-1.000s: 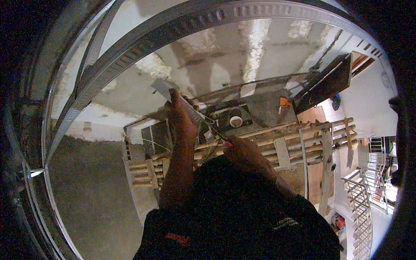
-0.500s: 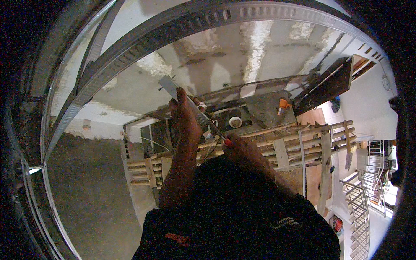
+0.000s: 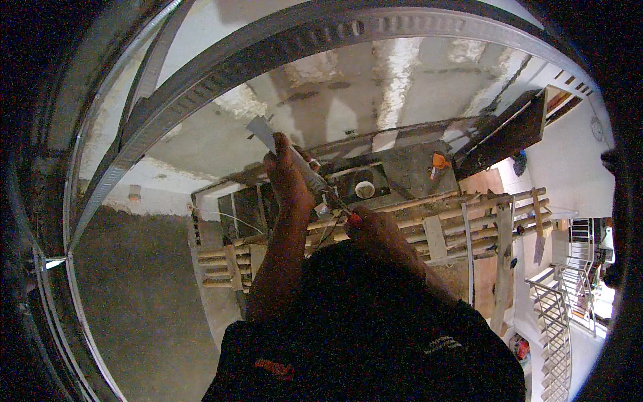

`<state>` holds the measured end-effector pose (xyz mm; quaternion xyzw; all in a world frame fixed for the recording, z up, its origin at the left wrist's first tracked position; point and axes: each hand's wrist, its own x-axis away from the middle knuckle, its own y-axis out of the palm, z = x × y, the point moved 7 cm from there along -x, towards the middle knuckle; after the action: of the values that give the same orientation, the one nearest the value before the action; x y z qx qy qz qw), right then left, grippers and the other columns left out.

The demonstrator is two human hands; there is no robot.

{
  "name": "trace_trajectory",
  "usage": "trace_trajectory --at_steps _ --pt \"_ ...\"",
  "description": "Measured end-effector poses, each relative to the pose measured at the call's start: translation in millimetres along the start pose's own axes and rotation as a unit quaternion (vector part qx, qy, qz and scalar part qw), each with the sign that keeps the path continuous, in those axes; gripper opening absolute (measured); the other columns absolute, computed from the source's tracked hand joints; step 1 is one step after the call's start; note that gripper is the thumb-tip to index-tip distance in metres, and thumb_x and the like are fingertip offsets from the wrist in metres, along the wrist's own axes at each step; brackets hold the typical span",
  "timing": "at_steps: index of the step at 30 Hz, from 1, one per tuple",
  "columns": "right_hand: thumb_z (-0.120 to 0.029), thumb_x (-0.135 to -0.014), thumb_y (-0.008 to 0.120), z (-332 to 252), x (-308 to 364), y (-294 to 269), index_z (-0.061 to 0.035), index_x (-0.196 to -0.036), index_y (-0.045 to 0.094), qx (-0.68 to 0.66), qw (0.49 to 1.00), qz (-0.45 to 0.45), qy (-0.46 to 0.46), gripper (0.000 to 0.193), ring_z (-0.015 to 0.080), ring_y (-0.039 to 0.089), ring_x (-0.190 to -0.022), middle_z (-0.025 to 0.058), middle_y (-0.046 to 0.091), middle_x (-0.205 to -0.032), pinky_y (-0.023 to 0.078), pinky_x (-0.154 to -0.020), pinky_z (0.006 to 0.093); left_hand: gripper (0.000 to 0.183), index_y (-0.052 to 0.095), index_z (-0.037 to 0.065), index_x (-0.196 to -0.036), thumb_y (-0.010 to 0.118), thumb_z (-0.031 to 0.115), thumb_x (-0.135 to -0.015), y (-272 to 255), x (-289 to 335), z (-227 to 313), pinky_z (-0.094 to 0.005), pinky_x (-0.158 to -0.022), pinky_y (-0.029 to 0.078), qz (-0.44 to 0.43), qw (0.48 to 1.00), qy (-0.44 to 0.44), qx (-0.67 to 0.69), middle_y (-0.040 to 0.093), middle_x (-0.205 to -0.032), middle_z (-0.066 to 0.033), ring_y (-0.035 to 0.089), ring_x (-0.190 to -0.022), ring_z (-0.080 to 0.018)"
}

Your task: The person uses tin snips to cut a metal profile into smaller pieces. They position the profile against a ceiling framework, cut it, then move to a bamboo scaffold to cut additional lengths. The person repeatedly positions and cuts the metal profile.

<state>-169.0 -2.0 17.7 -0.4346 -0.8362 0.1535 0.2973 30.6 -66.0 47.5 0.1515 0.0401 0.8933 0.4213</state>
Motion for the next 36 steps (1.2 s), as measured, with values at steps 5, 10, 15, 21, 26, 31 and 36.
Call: trace_trajectory --at_steps 5,10,15,21,26,31,36 --pt "-0.029 -0.090 0.064 0 -2 -3 -0.0064 -0.110 0.058 0.013 1.000 0.013 -0.023 0.031 0.0457 0.065 -0.089 0.0234 0.068 -0.092 0.051 -0.073 0.0539 0.056 0.046 0.006 -0.103 0.062 0.057 -0.089 -2 -3 0 -0.0361 -0.054 0.050 0.018 1.000 -0.010 -0.018 0.055 -0.074 -0.0073 0.056 -0.060 -0.0192" --pt "-0.029 -0.090 0.062 -7 2 -5 -0.0059 -0.111 0.057 0.014 1.000 0.002 -0.002 0.031 0.0470 0.065 -0.086 0.0250 0.067 -0.087 0.050 -0.071 0.0556 0.056 0.045 0.005 -0.107 0.061 0.056 -0.089 -4 -3 3 -0.0366 -0.054 0.050 0.042 0.998 -0.012 -0.040 0.055 -0.074 -0.0079 0.055 -0.060 -0.0201" --pt "-0.028 -0.092 0.059 -12 2 -6 -0.0055 -0.108 0.056 0.028 0.999 -0.009 0.030 0.027 0.0481 0.064 -0.083 0.0254 0.066 -0.083 0.050 -0.070 0.0570 0.056 0.043 0.005 -0.109 0.060 0.054 -0.090 -3 0 4 -0.0370 -0.054 0.049 0.050 0.997 -0.035 -0.057 0.055 -0.073 -0.0082 0.055 -0.059 -0.0206" --pt "-0.029 -0.093 0.059 -17 5 -6 -0.0055 -0.106 0.056 0.022 0.999 0.017 -0.019 0.027 0.0471 0.065 -0.085 0.0239 0.067 -0.089 0.051 -0.072 0.0554 0.054 0.043 0.006 -0.109 0.060 0.054 -0.091 -4 1 5 -0.0368 -0.053 0.048 0.060 0.996 -0.025 -0.060 0.056 -0.074 -0.0081 0.055 -0.059 -0.0208" --pt "-0.030 -0.092 0.061 -16 7 -8 -0.0056 -0.107 0.056 0.005 0.998 0.032 -0.048 0.029 0.0458 0.065 -0.086 0.0228 0.068 -0.089 0.051 -0.073 0.0533 0.054 0.043 0.006 -0.108 0.062 0.053 -0.090 -5 0 1 -0.0368 -0.052 0.048 0.045 0.998 -0.020 -0.039 0.056 -0.072 -0.0076 0.055 -0.059 -0.0205" --pt "-0.028 -0.091 0.062 -10 4 -3 -0.0056 -0.106 0.057 0.006 0.999 0.012 -0.033 0.027 0.0452 0.065 -0.085 0.0233 0.067 -0.088 0.051 -0.072 0.0527 0.052 0.043 0.006 -0.106 0.062 0.052 -0.091 -8 -1 -4 -0.0355 -0.052 0.048 0.060 0.998 -0.015 -0.025 0.055 -0.070 -0.0068 0.054 -0.057 -0.0192" --pt "-0.028 -0.091 0.061 -11 8 -4 -0.0041 -0.099 0.059 0.006 0.998 0.031 -0.047 0.025 0.0447 0.065 -0.083 0.0235 0.067 -0.085 0.050 -0.070 0.0523 0.051 0.043 0.005 -0.104 0.062 0.050 -0.091 -8 0 -4 -0.0339 -0.051 0.048 0.058 0.998 0.003 -0.035 0.054 -0.068 -0.0064 0.053 -0.055 -0.0179"
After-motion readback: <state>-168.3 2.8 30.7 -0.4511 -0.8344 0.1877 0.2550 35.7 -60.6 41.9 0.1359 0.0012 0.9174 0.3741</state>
